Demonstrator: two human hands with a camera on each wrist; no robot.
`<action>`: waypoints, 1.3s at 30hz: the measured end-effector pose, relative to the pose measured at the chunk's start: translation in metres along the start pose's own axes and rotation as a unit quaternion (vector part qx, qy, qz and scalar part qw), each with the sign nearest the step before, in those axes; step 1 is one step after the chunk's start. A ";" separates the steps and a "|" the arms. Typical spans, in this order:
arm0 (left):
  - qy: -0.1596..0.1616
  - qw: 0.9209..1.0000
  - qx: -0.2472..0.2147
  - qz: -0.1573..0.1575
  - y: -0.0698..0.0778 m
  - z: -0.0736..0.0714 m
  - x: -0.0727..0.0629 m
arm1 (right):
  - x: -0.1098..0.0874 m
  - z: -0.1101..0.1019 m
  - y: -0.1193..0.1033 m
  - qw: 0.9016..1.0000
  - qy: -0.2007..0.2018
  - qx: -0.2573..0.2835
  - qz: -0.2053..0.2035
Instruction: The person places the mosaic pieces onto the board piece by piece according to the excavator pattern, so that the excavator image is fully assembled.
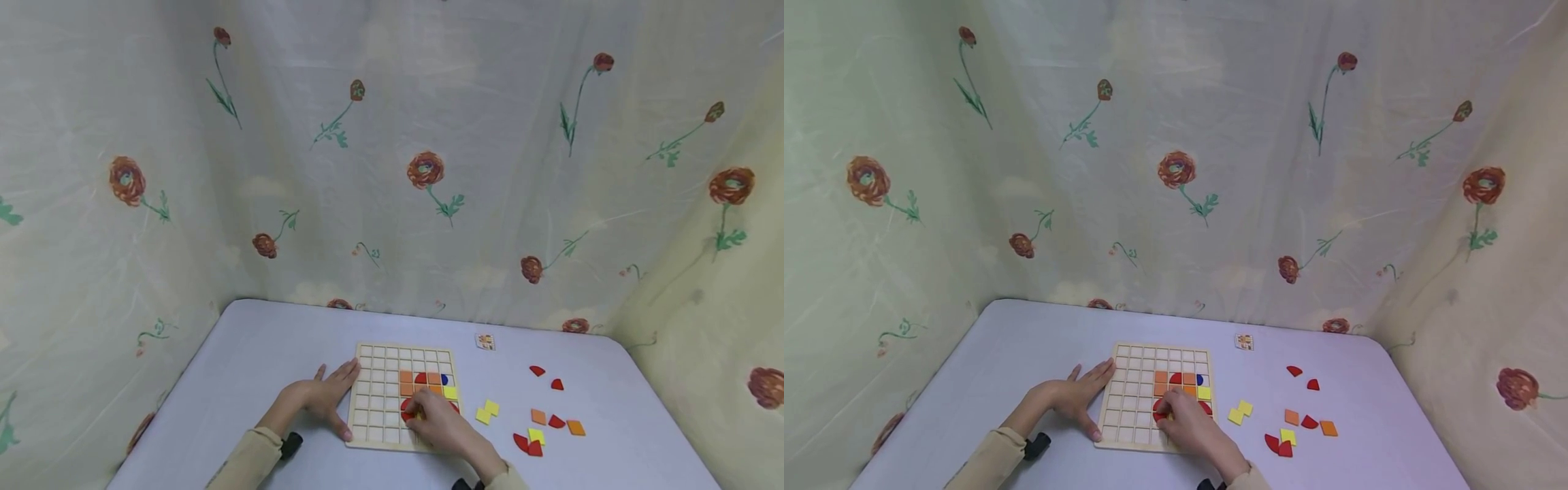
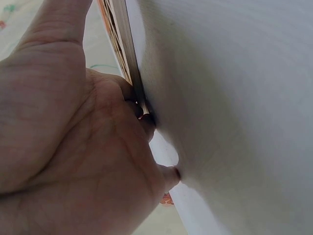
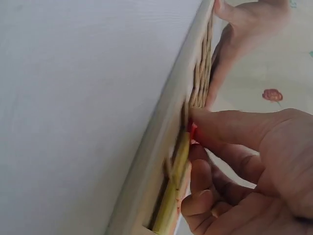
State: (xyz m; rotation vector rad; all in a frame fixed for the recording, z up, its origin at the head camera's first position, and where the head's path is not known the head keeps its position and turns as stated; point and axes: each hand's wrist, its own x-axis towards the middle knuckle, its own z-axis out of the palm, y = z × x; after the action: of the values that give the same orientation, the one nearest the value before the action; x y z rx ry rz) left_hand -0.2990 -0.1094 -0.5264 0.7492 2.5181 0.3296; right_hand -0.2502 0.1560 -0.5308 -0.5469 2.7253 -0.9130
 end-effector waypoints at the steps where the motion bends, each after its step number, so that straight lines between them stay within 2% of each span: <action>1: 0.001 1.000 0.000 0.000 0.000 0.000 0.000 | 0.001 0.000 0.000 1.000 0.001 0.002 0.003; 8: -0.002 1.000 0.001 -0.001 0.001 -0.001 0.000 | 0.000 -0.002 0.002 1.000 0.004 -0.007 -0.010; 14: 0.001 1.000 0.002 0.006 0.003 -0.003 -0.001 | -0.008 -0.019 0.011 1.000 0.008 -0.023 -0.001; 19: -0.002 1.000 -0.002 0.002 0.003 -0.002 -0.002 | -0.015 -0.026 0.019 0.999 -0.028 -0.042 0.008; 22: -0.001 1.000 -0.002 0.000 0.002 -0.001 -0.003 | -0.016 -0.024 0.022 0.998 -0.033 -0.048 -0.005; 28: -0.004 1.000 -0.006 -0.005 0.003 -0.001 -0.003 | -0.014 -0.018 0.025 0.998 -0.017 -0.059 -0.026; 39: -0.003 1.000 0.005 -0.003 0.002 -0.002 -0.002 | -0.016 -0.023 0.026 0.997 -0.011 -0.054 -0.056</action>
State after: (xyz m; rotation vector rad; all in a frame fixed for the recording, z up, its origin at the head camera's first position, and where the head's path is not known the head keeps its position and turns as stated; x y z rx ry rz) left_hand -0.2981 -0.1093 -0.5235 0.7442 2.5179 0.3135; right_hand -0.2502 0.1938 -0.5279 -0.7314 2.7591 -0.7835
